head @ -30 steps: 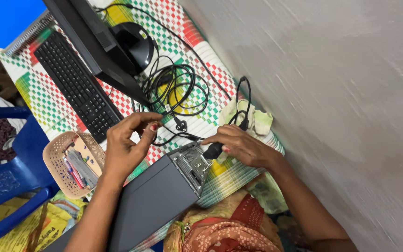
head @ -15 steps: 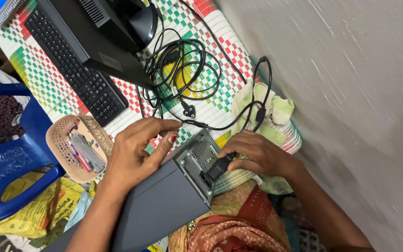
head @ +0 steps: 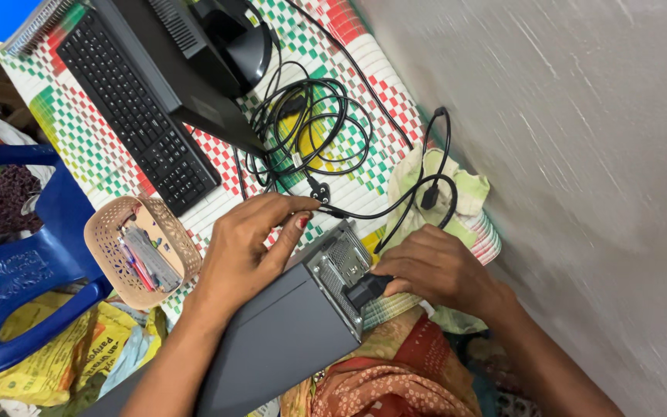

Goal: The person wipes the exterior of a desktop computer tower with a cloth, then picks up a power cable and plugs it into the back of the tower.

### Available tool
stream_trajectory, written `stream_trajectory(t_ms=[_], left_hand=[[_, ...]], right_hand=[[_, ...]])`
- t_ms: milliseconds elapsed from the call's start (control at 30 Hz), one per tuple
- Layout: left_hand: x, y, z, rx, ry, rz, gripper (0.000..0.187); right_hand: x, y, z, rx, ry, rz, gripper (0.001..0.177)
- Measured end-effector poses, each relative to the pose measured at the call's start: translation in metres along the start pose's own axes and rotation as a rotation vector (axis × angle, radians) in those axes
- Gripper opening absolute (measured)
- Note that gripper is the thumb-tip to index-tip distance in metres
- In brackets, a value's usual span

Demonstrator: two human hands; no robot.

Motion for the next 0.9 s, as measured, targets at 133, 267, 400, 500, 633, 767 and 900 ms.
stream_trajectory(t_ms=[133, 267, 400, 500, 633, 767, 900], left_hand=[[0.001, 0.005, 0.0, 0.01, 0.019, -0.063, 0.018], [0.002, 0.006, 0.0, 0.011, 0.021, -0.075, 0.019], [0.003, 0.002, 0.001, 0.02, 0.025, -0.051, 0.019], [0.003, 0.001, 0.0, 0.022, 0.029, -0.053, 0.018], [0.003, 0.001, 0.0, 0.013, 0.018, -0.032, 0.017], [0.001, 0.004, -0.001, 0.012, 0.028, -0.063, 0.016], [0.0, 0.005, -0.001, -0.001, 0.029, -0.074, 0.015]], right_hand=[[-0.002, -0.002, 0.005, 0.052, -0.039, 0.01, 0.031], [-0.004, -0.002, 0.004, 0.039, -0.059, 0.008, 0.031], [-0.003, -0.001, 0.005, 0.054, -0.041, -0.005, 0.031], [-0.003, -0.002, 0.008, 0.082, -0.039, 0.002, 0.03], [-0.006, -0.006, 0.009, 0.089, -0.06, 0.005, 0.029], [-0.011, -0.014, 0.011, 0.14, -0.082, 0.07, 0.03], [-0.016, -0.021, 0.017, 0.184, -0.091, 0.094, 0.031]])
Point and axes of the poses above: each hand's wrist, its own x-axis away from the middle knuckle, its own z-axis out of the back of the hand, y = z × x, the point moved 8 cm from there along -x, towards the middle knuckle, and after that the axes turned 2 degrees about x, right-handed, at the moved point
